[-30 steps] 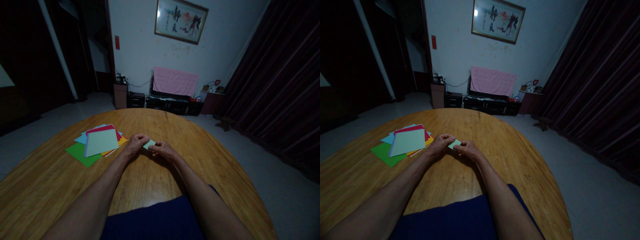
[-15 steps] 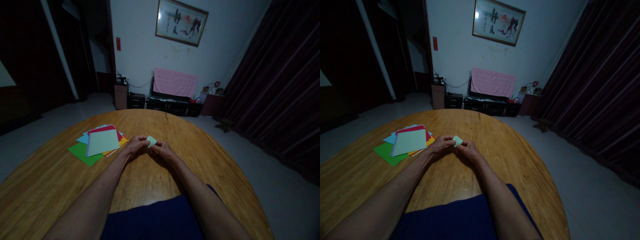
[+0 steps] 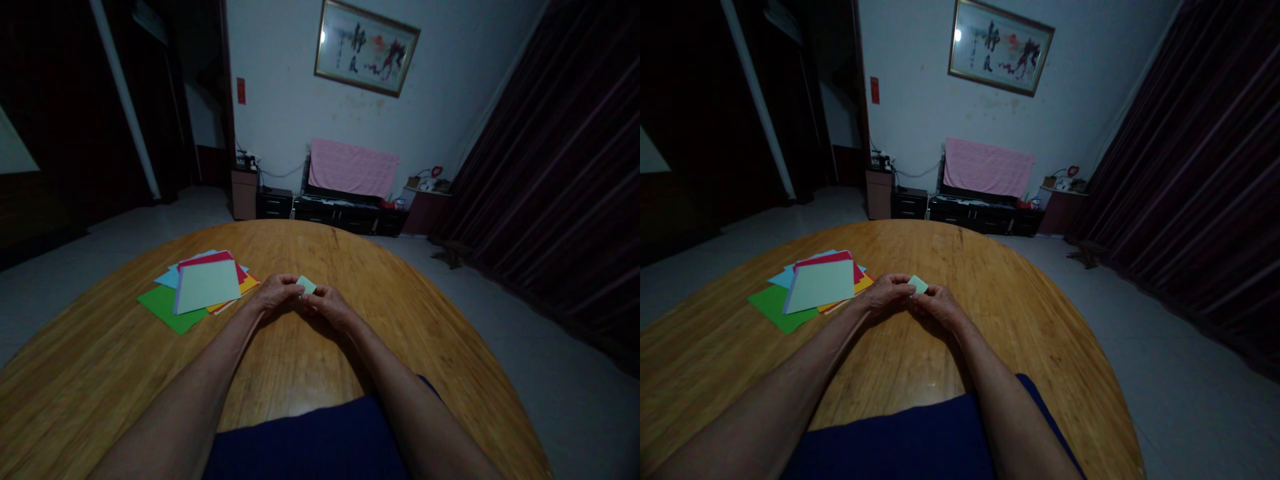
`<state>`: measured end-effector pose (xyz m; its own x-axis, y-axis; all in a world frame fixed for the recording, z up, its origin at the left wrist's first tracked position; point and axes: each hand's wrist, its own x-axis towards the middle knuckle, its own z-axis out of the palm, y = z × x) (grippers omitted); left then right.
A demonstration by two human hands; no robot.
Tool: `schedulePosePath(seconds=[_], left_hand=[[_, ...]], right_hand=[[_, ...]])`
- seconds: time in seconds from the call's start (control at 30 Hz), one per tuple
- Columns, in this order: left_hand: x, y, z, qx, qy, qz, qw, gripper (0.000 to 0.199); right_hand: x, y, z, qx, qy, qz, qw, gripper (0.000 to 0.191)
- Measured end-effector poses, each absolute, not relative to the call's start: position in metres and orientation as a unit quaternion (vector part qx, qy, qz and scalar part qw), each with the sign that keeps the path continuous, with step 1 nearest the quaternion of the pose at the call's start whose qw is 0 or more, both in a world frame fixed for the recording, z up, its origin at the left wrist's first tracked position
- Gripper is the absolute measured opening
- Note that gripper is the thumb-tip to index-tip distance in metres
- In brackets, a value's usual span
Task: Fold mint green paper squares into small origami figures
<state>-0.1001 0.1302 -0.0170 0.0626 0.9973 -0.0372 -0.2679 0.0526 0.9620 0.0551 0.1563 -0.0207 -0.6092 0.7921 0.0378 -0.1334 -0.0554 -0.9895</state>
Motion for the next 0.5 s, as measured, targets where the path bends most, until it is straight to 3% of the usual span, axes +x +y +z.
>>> schedulePosePath(seconds=[0.2,0.5], left_hand=[[-0.1053,0.1350,-0.0227,0.452,0.451,0.559,0.529,0.025],[-0.1041,0.1320,-0.0218,0.454,0.425,0.550,0.557,0.028]], right_hand=[[0.0549,0.1620,-0.0208,-0.301,-0.637,0.642,0.303,0.023],[0.0591,0.1637,-0.0196,-0.322,-0.623,0.628,0.337,0.030]])
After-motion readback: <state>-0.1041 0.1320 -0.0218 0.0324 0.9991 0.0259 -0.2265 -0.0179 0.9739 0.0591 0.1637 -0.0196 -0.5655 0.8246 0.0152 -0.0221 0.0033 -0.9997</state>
